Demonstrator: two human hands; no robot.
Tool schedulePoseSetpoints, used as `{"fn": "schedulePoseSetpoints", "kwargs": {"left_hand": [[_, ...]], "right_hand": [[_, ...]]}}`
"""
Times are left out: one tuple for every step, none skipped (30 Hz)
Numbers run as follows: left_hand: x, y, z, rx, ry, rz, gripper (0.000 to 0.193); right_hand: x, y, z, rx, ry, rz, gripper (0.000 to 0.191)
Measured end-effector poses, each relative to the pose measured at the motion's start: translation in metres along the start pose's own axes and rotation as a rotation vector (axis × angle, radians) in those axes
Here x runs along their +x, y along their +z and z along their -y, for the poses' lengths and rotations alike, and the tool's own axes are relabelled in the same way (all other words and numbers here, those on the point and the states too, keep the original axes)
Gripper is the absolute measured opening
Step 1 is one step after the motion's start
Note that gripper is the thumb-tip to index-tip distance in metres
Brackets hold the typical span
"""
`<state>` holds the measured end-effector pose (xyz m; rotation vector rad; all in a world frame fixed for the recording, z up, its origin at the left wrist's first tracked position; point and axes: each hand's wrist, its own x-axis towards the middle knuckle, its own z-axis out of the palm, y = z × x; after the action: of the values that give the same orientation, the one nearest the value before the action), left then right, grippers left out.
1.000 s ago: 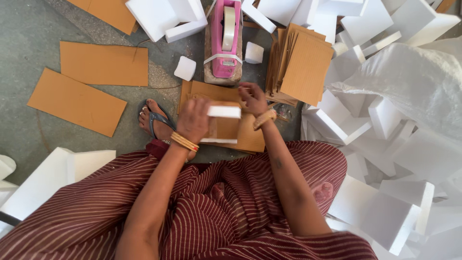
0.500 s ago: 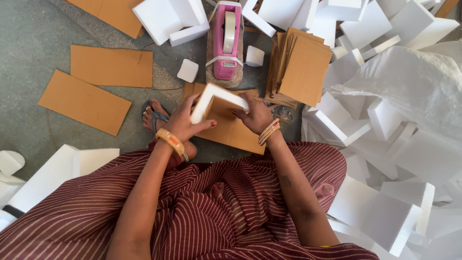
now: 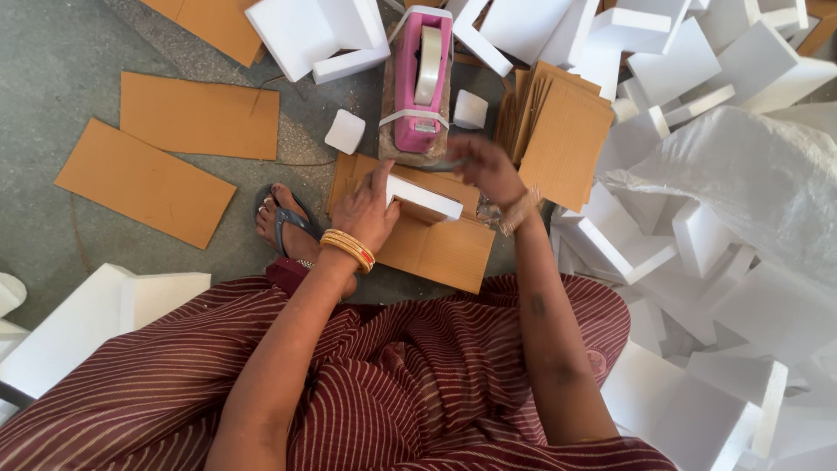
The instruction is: The person sits on the floor and assembles small boxes by placing white foam inserts into brown cardboard pieces. They use a tape dispenser to secure the foam to the cardboard, then stack the completed boxes.
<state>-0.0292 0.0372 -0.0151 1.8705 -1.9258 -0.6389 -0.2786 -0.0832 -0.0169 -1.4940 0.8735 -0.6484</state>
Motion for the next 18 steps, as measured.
{"fn": "schedulePoseSetpoints", "kwargs": {"left_hand": [[0.001,0.0,-0.001,-0.01,0.003,-0.011,0.076],[0.002,0.0,-0.002,-0.018,0.011,-0.019,0.077],[0.003,-0.001,-0.004,-0.004,0.018,-0.018,0.075],[0.003,-0.001,-0.005,0.01,0.024,-0.017,0.072],[0.003,0.0,-0.006,0.024,0.03,-0.017,0.07],[0.003,0.0,-0.006,0.024,0.03,-0.036,0.067],[0.004,0.002,-0.006,0.024,0.034,-0.054,0.065],[0.004,0.003,-0.007,0.021,0.036,-0.07,0.062],[0.004,0.005,-0.007,0.012,0.003,-0.044,0.059],[0.006,0.007,-0.008,0.002,-0.032,-0.018,0.056],[0.01,0.009,-0.008,-0.008,-0.067,0.005,0.053],[0.014,0.01,-0.008,0.007,-0.057,-0.029,0.053],[0.017,0.011,-0.01,0.021,-0.049,-0.059,0.053],[0.021,0.012,-0.011,0.035,-0.038,-0.089,0.053],[0.027,0.012,-0.014,0.042,-0.077,-0.048,0.053],[0.034,0.012,-0.017,0.052,-0.111,-0.01,0.053],[0.038,0.012,-0.019,0.061,-0.146,0.031,0.053],[0.042,0.01,-0.021,0.072,-0.148,0.035,0.052]], "right_hand": [[0.019,-0.001,-0.001,0.054,0.103,-0.093,0.036],[0.037,0.0,-0.002,0.11,0.206,-0.19,0.028],[0.054,0.004,-0.002,0.044,0.292,-0.216,0.026],[0.07,0.008,-0.001,-0.021,0.378,-0.24,0.025],[0.082,0.013,0.001,-0.088,0.464,-0.262,0.025],[0.089,0.016,0.005,-0.12,0.457,-0.247,0.025],[0.093,0.019,0.009,-0.152,0.449,-0.235,0.025],[0.091,0.021,0.014,-0.187,0.445,-0.223,0.025],[0.085,0.024,0.018,-0.125,0.348,-0.257,0.022],[0.072,0.028,0.022,-0.066,0.252,-0.287,0.02],[0.057,0.033,0.024,-0.008,0.153,-0.315,0.017],[0.04,0.039,0.024,0.063,0.122,-0.294,0.014],[0.017,0.047,0.021,0.135,0.097,-0.271,0.011],[-0.005,0.059,0.014,0.054,0.087,-0.263,0.01],[-0.022,0.071,0.006,-0.027,0.069,-0.259,0.01],[-0.04,0.085,-0.005,0.093,0.087,-0.254,0.009],[-0.05,0.094,-0.016,0.214,0.107,-0.248,0.011],[-0.054,0.101,-0.027,0.243,0.163,-0.28,0.012]]}}
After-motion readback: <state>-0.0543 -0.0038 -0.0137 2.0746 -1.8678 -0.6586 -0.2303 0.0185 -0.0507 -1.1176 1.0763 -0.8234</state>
